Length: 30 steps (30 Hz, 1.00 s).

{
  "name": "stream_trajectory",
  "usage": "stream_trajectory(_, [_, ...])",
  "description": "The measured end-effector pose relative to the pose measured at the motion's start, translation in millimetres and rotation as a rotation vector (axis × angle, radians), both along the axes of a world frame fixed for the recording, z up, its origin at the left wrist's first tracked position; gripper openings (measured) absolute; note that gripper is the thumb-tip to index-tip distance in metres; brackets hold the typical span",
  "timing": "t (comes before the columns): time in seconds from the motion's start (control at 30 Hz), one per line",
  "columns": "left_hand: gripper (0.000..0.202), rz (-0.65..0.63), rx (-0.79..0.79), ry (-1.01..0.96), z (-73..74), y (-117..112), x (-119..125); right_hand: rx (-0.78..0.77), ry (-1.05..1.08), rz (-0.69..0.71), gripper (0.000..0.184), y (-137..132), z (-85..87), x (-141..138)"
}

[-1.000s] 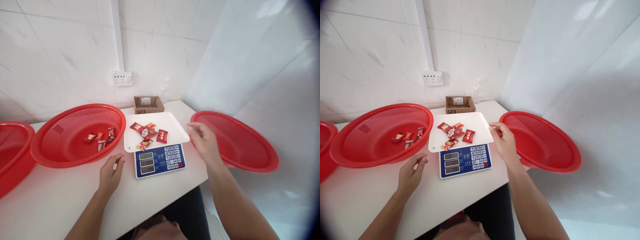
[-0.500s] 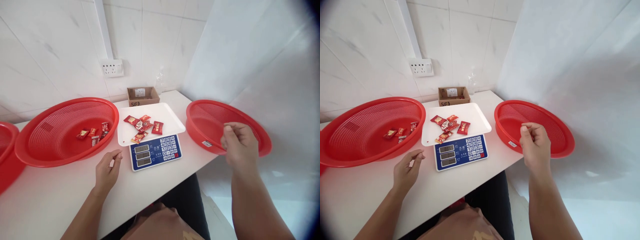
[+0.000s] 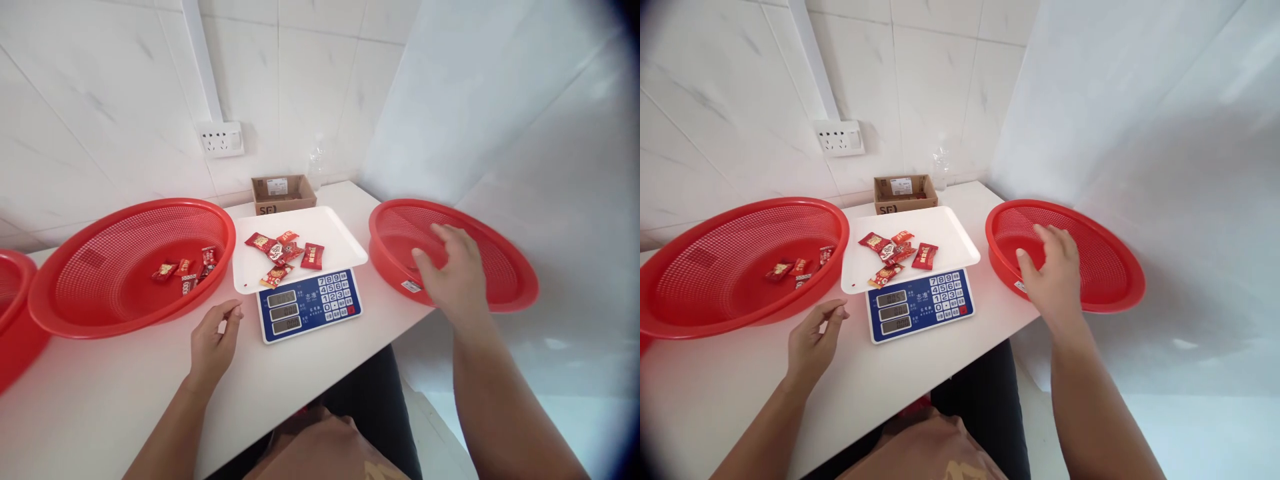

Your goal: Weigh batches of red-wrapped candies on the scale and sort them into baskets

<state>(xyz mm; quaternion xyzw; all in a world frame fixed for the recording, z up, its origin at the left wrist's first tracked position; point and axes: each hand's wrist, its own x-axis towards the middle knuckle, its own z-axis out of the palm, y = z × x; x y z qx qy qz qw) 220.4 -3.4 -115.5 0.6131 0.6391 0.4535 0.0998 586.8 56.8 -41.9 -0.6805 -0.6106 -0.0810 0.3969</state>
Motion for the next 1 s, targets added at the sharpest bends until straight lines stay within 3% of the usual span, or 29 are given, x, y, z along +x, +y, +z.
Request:
stream_trajectory(0.1, [0.029,0.007,-0.016,-0.005,0.4,1,1,-0.007,-0.107,0.178,0.043,8,-12.6,-29])
stream_trajectory(0.2, [0.031,0.012,-0.028,-0.02,0.4,2,0,-0.113,-0.199,0.343,0.045,13,-20.6,-70])
stream_trajectory(0.37, [0.032,0.012,-0.032,-0.055,-1.0,4,-1,-0.25,-0.36,0.735,0.045,9,-15.3,-141])
stream_trajectory(0.47, [0.031,0.012,-0.03,-0.067,-0.9,5,-2,-0.26,-0.441,0.901,0.045,9,-13.9,-162])
stream_trajectory(0.57, [0.031,-0.003,-0.026,-0.07,0.2,5,-2,-0.287,-0.451,0.914,0.043,14,-19.3,-164])
stream_trajectory(0.73, [0.03,-0.019,-0.022,-0.087,0.7,3,0,-0.257,-0.332,0.794,0.033,22,-25.5,-150])
stream_trajectory(0.87, [0.03,-0.033,-0.028,-0.092,-1.4,3,0,-0.299,-0.241,0.71,0.034,40,-14.1,-154])
stream_trajectory(1.0, [0.031,-0.037,-0.041,-0.101,-3.5,4,-1,-0.396,-0.318,0.714,0.041,71,0.5,-184])
